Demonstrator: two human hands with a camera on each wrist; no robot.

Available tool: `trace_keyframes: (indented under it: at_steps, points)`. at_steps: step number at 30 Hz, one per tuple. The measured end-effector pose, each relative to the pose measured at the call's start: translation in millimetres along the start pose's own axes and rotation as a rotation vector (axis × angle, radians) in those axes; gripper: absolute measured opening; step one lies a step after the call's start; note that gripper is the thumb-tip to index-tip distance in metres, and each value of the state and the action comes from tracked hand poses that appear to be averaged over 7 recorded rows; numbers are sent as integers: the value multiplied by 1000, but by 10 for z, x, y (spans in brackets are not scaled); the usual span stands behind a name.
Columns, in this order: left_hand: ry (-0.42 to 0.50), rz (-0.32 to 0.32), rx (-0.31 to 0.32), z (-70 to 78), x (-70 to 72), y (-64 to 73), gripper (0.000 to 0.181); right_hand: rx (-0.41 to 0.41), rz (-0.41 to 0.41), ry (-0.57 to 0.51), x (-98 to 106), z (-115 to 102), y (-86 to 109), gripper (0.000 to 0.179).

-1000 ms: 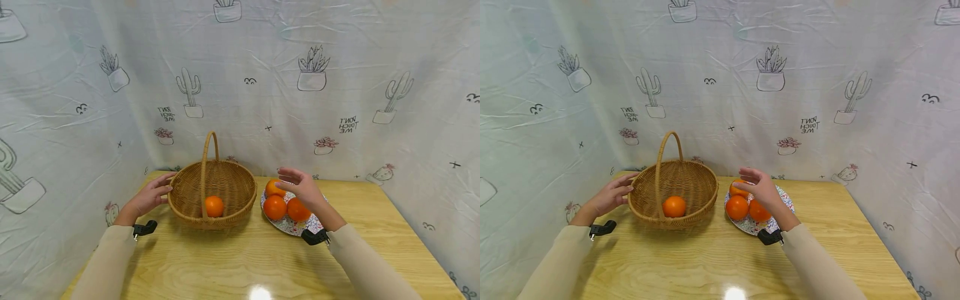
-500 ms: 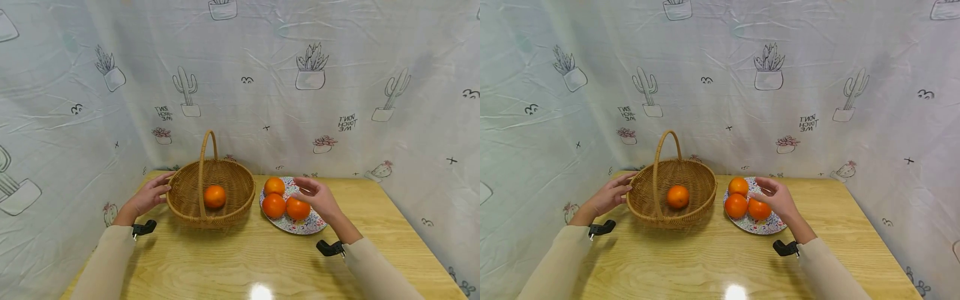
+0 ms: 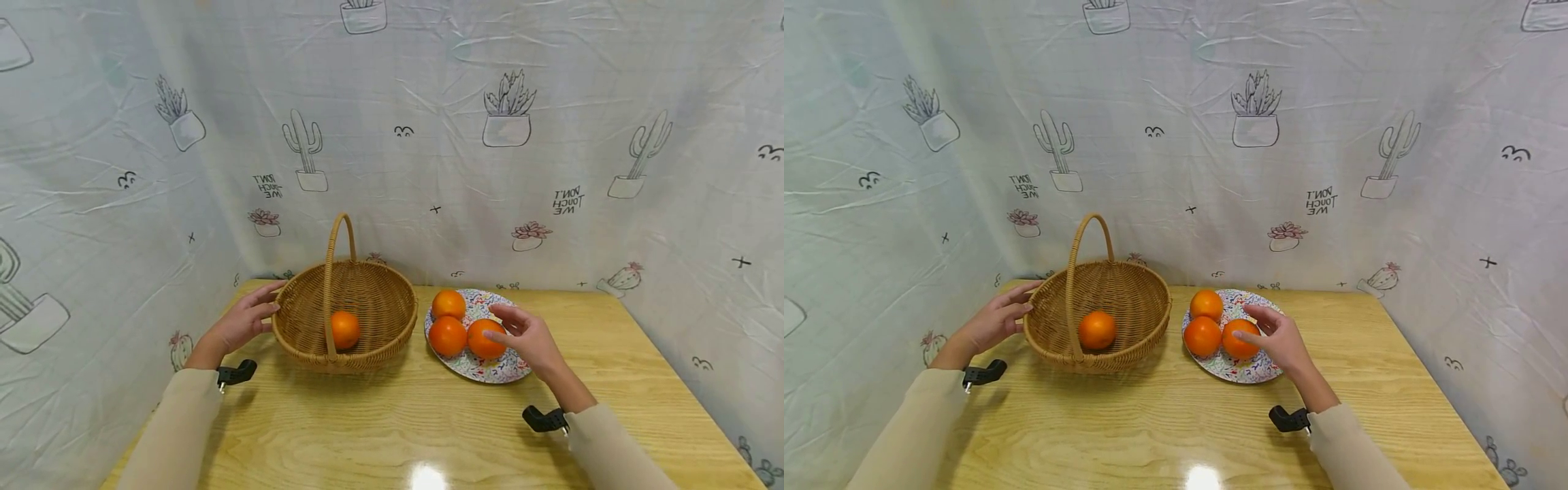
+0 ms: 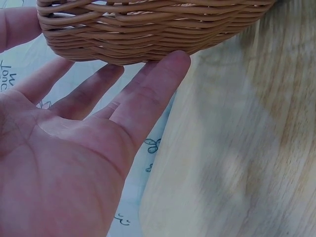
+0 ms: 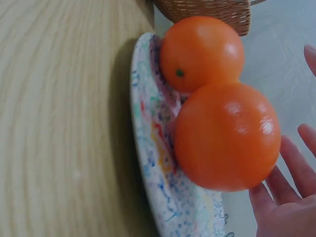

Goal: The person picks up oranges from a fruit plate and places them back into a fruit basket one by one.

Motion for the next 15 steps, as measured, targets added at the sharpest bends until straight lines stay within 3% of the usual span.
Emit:
trace_keyframes:
  at_steps: [6,15]
  points:
    - [-4,-1,1,3,-17,-2,63,-35,-9,10,-32,114,38,68]
    - [-15,10,2,4,-12,7,62,-18,-33,48,-93,206,39,70]
Point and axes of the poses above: each hand's wrist, its own y-axis away from the middle knuckle, its own x-axis out of the back of the hand, z = x × y, the point moved 6 cm from there along -y, towards the middle knuckle, and after that the axes turned 7 degrees about y, right-handed, at the moved point
